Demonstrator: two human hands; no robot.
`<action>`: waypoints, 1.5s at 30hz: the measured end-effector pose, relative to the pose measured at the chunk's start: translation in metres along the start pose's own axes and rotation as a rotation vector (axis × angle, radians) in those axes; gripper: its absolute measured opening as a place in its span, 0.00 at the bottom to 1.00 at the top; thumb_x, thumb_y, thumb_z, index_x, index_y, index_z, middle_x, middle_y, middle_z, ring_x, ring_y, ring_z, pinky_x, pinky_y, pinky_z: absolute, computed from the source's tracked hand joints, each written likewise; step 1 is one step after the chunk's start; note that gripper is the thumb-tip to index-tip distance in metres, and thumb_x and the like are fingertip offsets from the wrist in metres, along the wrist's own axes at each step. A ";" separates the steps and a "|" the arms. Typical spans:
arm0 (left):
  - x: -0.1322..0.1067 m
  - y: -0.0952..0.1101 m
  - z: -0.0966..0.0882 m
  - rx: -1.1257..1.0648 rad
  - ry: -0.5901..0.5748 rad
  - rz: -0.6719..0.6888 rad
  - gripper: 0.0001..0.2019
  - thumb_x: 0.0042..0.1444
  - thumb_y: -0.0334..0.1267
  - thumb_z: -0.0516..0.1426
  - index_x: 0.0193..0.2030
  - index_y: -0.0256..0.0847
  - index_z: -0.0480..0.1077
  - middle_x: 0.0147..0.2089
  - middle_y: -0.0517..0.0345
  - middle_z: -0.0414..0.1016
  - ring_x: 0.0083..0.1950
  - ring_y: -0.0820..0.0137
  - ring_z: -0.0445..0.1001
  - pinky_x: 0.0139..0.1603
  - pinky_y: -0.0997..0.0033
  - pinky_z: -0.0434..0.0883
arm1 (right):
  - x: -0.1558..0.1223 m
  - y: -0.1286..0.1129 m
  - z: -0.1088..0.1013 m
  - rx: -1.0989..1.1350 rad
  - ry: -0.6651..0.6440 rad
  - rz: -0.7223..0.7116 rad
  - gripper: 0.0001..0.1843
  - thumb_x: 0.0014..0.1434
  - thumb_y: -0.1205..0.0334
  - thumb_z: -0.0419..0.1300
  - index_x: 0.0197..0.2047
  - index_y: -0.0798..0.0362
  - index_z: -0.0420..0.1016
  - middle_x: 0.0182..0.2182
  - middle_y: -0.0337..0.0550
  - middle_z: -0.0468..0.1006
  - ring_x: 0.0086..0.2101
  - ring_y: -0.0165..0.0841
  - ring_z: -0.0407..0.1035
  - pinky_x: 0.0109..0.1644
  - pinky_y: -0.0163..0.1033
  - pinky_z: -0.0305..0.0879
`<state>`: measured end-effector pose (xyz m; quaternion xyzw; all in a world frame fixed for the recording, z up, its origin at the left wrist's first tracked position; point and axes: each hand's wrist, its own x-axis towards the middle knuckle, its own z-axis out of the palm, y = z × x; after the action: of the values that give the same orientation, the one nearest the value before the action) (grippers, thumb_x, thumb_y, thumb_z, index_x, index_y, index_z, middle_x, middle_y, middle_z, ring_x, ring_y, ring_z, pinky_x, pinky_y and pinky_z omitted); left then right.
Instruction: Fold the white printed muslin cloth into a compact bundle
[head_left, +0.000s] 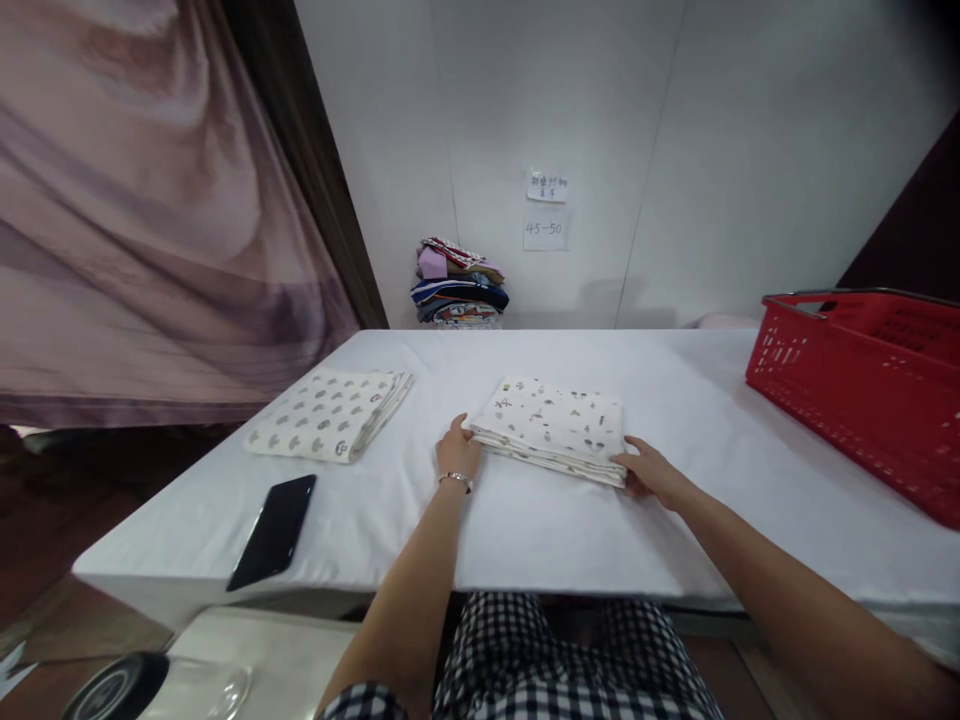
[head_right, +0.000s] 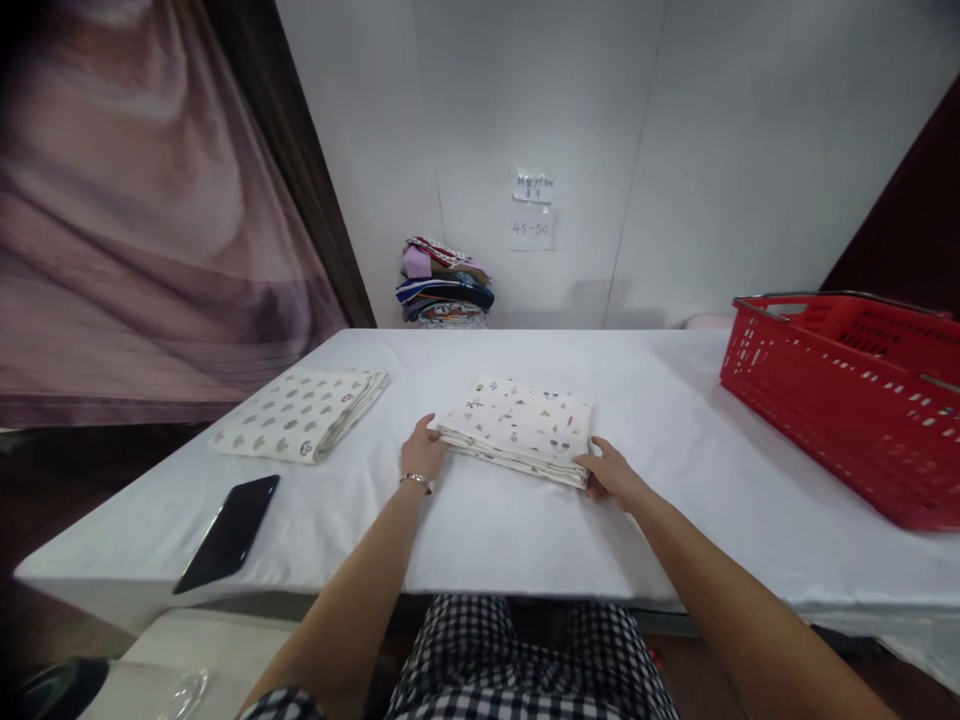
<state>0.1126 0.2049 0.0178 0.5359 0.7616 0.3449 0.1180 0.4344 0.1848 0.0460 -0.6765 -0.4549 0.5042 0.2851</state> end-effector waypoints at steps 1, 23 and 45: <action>-0.001 0.000 0.000 0.001 -0.002 0.009 0.29 0.46 0.30 0.54 0.57 0.45 0.59 0.40 0.60 0.76 0.44 0.68 0.72 0.48 0.70 0.64 | 0.000 -0.001 -0.001 -0.012 -0.011 0.008 0.41 0.51 0.53 0.59 0.63 0.51 0.44 0.22 0.37 0.70 0.19 0.29 0.64 0.19 0.32 0.60; 0.003 -0.017 0.002 -0.033 -0.057 -0.002 0.19 0.46 0.31 0.55 0.45 0.50 0.72 0.37 0.62 0.74 0.40 0.70 0.72 0.46 0.71 0.67 | 0.019 -0.033 0.084 -1.053 -0.336 -0.877 0.36 0.58 0.46 0.47 0.66 0.47 0.42 0.65 0.40 0.39 0.63 0.40 0.32 0.64 0.48 0.26; -0.015 0.019 0.001 0.339 -0.310 0.436 0.25 0.59 0.51 0.45 0.61 0.48 0.56 0.65 0.57 0.54 0.66 0.63 0.48 0.64 0.52 0.42 | 0.010 -0.036 0.085 -1.087 -0.318 -0.876 0.38 0.57 0.46 0.50 0.66 0.47 0.42 0.65 0.41 0.38 0.63 0.39 0.32 0.63 0.47 0.27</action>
<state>0.1327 0.1956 0.0269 0.7447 0.6483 0.1445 0.0649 0.3433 0.2025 0.0444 -0.3965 -0.9075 0.1377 0.0141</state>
